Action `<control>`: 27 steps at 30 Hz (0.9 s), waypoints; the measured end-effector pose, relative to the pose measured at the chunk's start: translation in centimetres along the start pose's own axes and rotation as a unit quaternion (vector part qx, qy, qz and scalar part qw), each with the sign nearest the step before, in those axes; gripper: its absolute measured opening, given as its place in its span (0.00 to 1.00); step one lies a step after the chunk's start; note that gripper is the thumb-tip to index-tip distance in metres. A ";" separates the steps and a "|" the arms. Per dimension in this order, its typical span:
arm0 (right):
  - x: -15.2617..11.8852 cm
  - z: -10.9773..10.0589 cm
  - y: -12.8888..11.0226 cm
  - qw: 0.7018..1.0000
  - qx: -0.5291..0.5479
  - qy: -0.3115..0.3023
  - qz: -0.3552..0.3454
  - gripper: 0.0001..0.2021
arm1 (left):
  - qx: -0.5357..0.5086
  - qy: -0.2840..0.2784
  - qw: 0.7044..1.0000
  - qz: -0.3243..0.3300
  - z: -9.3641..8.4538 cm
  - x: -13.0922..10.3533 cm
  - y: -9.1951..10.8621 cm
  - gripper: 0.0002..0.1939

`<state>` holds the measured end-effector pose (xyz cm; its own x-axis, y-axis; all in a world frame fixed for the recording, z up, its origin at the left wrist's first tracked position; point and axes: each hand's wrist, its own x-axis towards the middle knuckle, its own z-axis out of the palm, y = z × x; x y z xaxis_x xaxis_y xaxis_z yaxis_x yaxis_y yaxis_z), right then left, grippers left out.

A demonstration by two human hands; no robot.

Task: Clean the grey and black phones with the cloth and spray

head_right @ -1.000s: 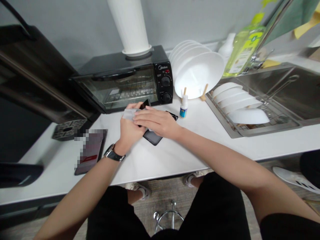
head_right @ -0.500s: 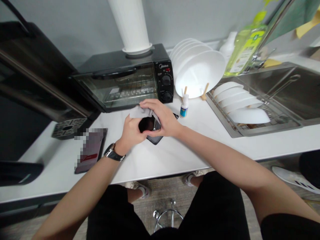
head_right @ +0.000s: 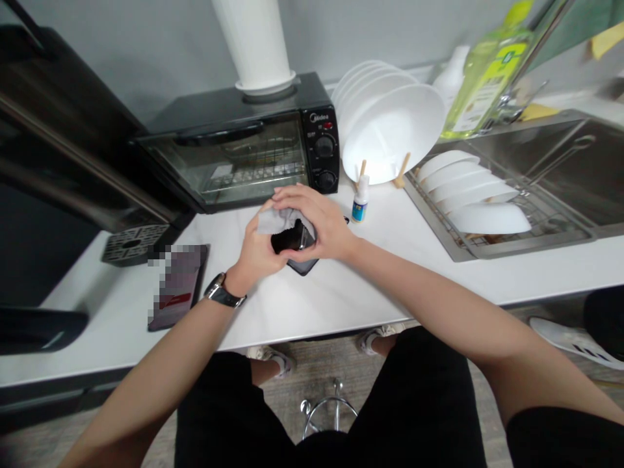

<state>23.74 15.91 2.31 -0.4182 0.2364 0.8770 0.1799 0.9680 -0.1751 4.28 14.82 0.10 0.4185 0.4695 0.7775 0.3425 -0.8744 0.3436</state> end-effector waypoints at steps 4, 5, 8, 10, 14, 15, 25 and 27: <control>-0.4 0.3 -0.7 0.998 -0.025 -0.012 -0.053 0.19 | -0.020 0.039 0.997 -0.058 -0.6 0.4 0.4 0.27; -0.5 0.4 -0.9 0.997 -0.039 -0.028 -0.068 0.15 | -0.031 0.043 0.996 -0.075 -0.7 0.5 0.6 0.27; -0.9 0.4 -1.5 0.992 -0.047 -0.093 -0.072 0.16 | -0.062 0.030 0.992 -0.106 -1.1 0.7 1.2 0.27; -0.9 0.4 -1.5 0.994 -0.039 -0.087 -0.052 0.13 | -0.082 0.016 0.993 -0.089 -1.0 0.6 1.3 0.29; -0.8 1.1 -1.1 0.999 0.008 0.019 0.035 0.29 | -0.093 -0.012 0.995 -0.025 -0.7 0.4 0.8 0.37; -0.7 1.4 -1.0 0.998 0.029 0.031 0.049 0.31 | -0.088 -0.021 0.996 -0.018 -0.8 0.4 0.7 0.37; -0.4 3.1 -2.0 0.982 0.117 0.147 0.031 0.16 | -0.039 -0.195 0.973 -0.113 -2.5 1.6 3.3 0.31; -0.4 3.0 -2.4 0.973 0.136 0.177 0.060 0.15 | -0.055 -0.245 0.953 -0.167 -2.9 2.1 4.1 0.39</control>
<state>20.79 13.77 0.98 -0.0668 0.3513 0.9339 -0.0536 0.9334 -0.3549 4.09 11.89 4.68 0.6529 0.7018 0.2848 0.4464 -0.6604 0.6038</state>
